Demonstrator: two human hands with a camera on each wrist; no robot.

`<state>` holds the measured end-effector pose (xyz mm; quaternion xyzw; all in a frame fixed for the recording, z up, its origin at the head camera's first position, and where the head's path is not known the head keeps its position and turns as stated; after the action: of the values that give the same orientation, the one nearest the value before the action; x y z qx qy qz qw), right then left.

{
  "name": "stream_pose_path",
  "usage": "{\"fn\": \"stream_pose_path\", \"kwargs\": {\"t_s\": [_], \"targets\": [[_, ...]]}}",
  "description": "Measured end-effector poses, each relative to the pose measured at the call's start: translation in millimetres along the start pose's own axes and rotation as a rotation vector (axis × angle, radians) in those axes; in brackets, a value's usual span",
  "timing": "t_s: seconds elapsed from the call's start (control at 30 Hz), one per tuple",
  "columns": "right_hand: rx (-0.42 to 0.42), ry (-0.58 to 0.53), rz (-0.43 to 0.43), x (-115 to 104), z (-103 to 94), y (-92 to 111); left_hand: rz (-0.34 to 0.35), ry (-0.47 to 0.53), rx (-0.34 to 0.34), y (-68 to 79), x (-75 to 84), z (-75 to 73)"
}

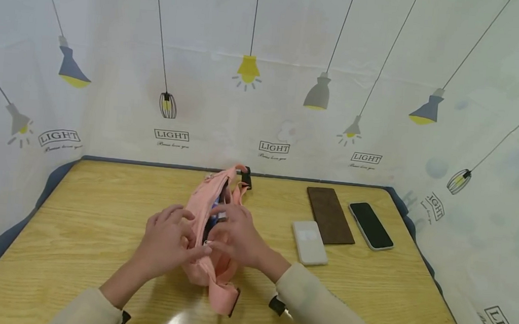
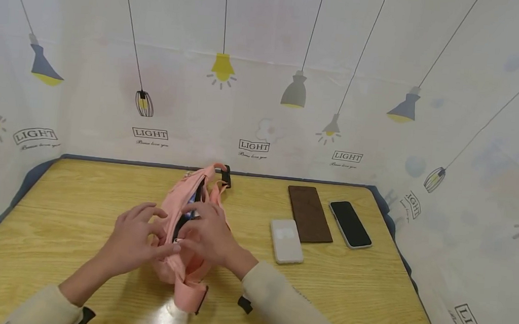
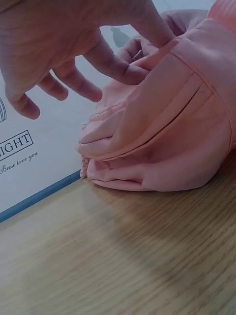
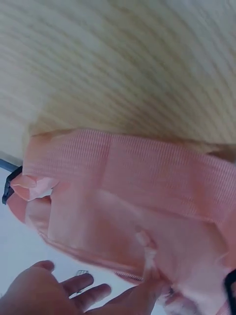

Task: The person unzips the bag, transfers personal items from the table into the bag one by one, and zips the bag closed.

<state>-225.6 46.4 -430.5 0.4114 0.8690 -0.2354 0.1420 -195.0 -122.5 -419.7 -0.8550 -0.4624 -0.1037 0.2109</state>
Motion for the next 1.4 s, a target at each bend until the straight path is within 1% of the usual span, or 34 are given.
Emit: {"fn": "stream_pose_path", "kwargs": {"t_s": [0.07,0.13,0.2,0.27,0.4,0.5,0.57,0.7,0.87,1.07,1.17,1.3,1.4], "targets": [[-0.012,-0.042,0.006,0,-2.2,0,0.025,0.004,-0.003,-0.7,1.6,1.3],[-0.018,-0.062,0.008,0,-3.7,-1,0.047,0.012,-0.001,-1.5,3.6,2.3],[-0.020,-0.061,0.013,0,-4.6,-1,0.062,0.022,0.002,-1.7,5.4,2.7],[-0.026,-0.060,0.023,1,-4.8,-2,0.063,0.024,0.007,-1.3,6.4,2.9],[-0.069,0.012,0.049,2,-3.7,-2,0.050,0.037,0.016,0.4,7.2,2.3],[-0.115,0.071,0.054,2,-0.7,-1,0.043,0.056,0.027,1.3,6.2,2.6],[-0.124,0.085,0.048,1,1.2,-1,0.045,0.065,0.036,2.0,5.4,2.7],[-0.101,0.066,0.016,-1,4.9,1,0.041,0.099,0.057,3.9,3.3,2.6],[-0.067,0.056,-0.027,-3,7.8,2,0.028,0.131,0.064,5.7,0.5,3.2],[0.030,0.090,-0.086,-7,0.9,1,0.038,0.124,0.069,4.8,0.3,2.1],[0.056,0.127,-0.078,-6,-0.7,0,0.045,0.123,0.073,3.8,0.9,1.9],[0.067,0.157,-0.030,-4,-0.8,-1,0.054,0.132,0.086,3.3,0.7,1.7],[0.094,0.167,-0.007,-3,-1.8,-3,0.063,0.137,0.087,3.6,0.5,1.8]]}}
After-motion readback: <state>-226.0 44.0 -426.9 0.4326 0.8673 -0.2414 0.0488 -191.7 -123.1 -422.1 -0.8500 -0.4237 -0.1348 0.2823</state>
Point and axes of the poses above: each hand's wrist, its own y-axis away from the middle knuckle, its own z-axis out of the palm, x = y × z, the point moved 4 cm from there along -y, towards the middle knuckle, and after that the axes turned 14 degrees about z, right-handed, at the moved point
